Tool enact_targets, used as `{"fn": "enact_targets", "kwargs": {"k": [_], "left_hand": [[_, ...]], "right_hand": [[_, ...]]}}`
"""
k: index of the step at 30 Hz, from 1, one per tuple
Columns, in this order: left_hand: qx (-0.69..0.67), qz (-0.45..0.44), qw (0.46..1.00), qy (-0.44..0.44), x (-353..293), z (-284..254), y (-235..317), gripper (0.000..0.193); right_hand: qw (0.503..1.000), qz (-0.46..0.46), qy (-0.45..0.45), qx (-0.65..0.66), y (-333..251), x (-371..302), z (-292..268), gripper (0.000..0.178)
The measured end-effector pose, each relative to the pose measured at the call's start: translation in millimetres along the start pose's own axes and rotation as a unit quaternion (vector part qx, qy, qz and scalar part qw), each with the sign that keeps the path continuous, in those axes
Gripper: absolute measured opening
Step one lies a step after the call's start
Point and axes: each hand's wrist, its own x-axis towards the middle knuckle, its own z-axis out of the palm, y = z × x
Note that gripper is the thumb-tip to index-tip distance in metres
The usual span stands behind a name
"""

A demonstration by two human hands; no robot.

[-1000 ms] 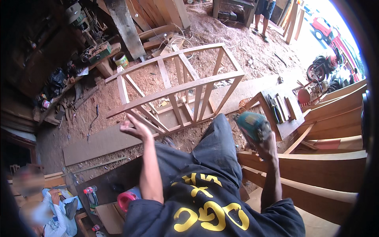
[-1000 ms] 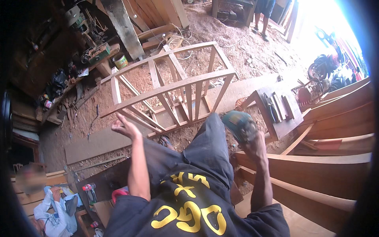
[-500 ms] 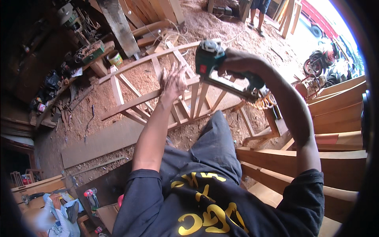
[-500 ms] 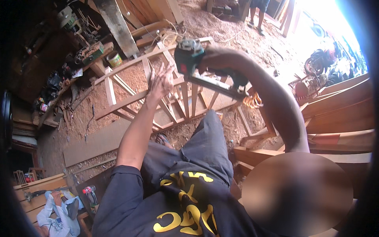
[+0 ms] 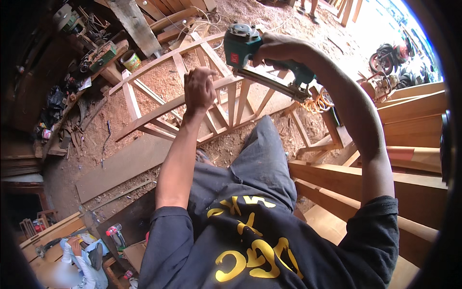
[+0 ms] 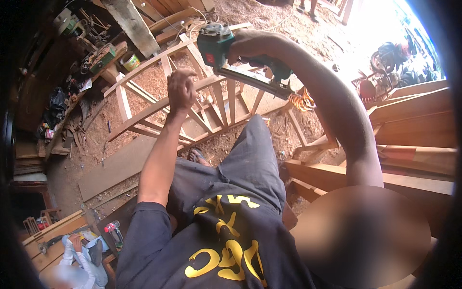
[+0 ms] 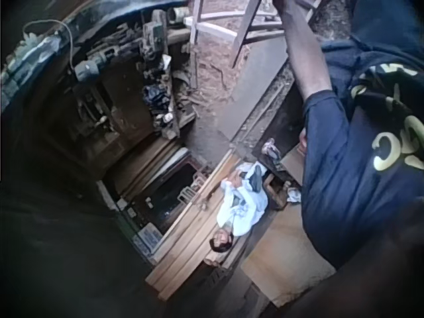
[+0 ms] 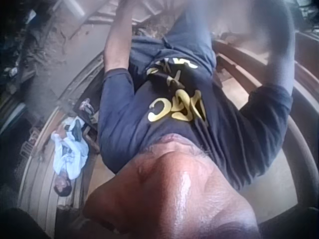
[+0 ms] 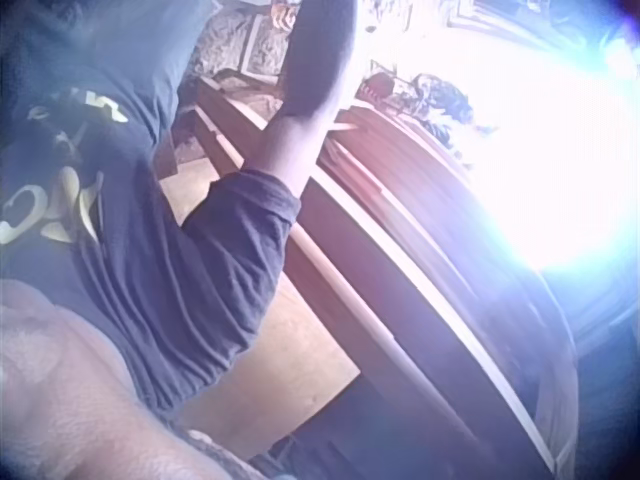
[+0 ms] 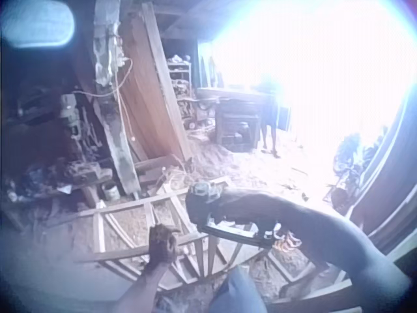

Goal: The person assembles a wooden frame using a nail gun and pliers. They position wooden slats, drive nails into joints, and trim excess nail length with pliers.

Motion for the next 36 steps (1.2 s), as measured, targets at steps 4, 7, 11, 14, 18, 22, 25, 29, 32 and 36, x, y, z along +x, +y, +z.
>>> {"fn": "enact_targets", "kwargs": {"k": [4,7,11,14,18,22,25,29,32,36], "left_hand": [[-0.107,-0.063,0.990,0.060,-74,12,30,0.010],[-0.187,-0.295,0.936,0.029,-108,42,47,0.028],[-0.283,-0.336,0.898,-0.012,-92,87,46,0.052],[-0.275,-0.380,0.883,-0.026,-86,118,29,0.044],[-0.280,-0.324,0.902,0.057,-89,136,24,0.038],[-0.283,-0.286,0.915,0.016,-82,125,15,0.041],[-0.274,-0.281,0.917,-0.066,-82,115,2,0.027],[-0.320,-0.211,0.918,-0.102,-76,97,0,0.031],[-0.288,-0.208,0.927,-0.121,-83,100,-11,0.032],[-0.345,-0.230,0.900,-0.139,-71,89,1,0.035]], "right_hand": [[1.000,0.017,0.004,-0.020,-2,-6,2,0.025],[1.000,0.013,0.009,-0.016,7,-5,2,0.025],[1.000,0.014,0.000,0.006,14,-9,-1,0.024],[1.000,0.003,-0.020,-0.010,13,0,-1,0.024],[0.999,-0.002,-0.026,-0.031,12,0,-5,0.026],[0.999,0.006,-0.028,-0.046,6,-2,-7,0.026],[0.998,0.021,-0.036,-0.036,4,0,-10,0.025],[0.998,0.034,-0.038,-0.041,2,5,-12,0.024],[0.996,0.049,-0.057,-0.049,-1,7,-15,0.025],[0.997,0.037,-0.036,-0.050,1,1,-8,0.024]]}}
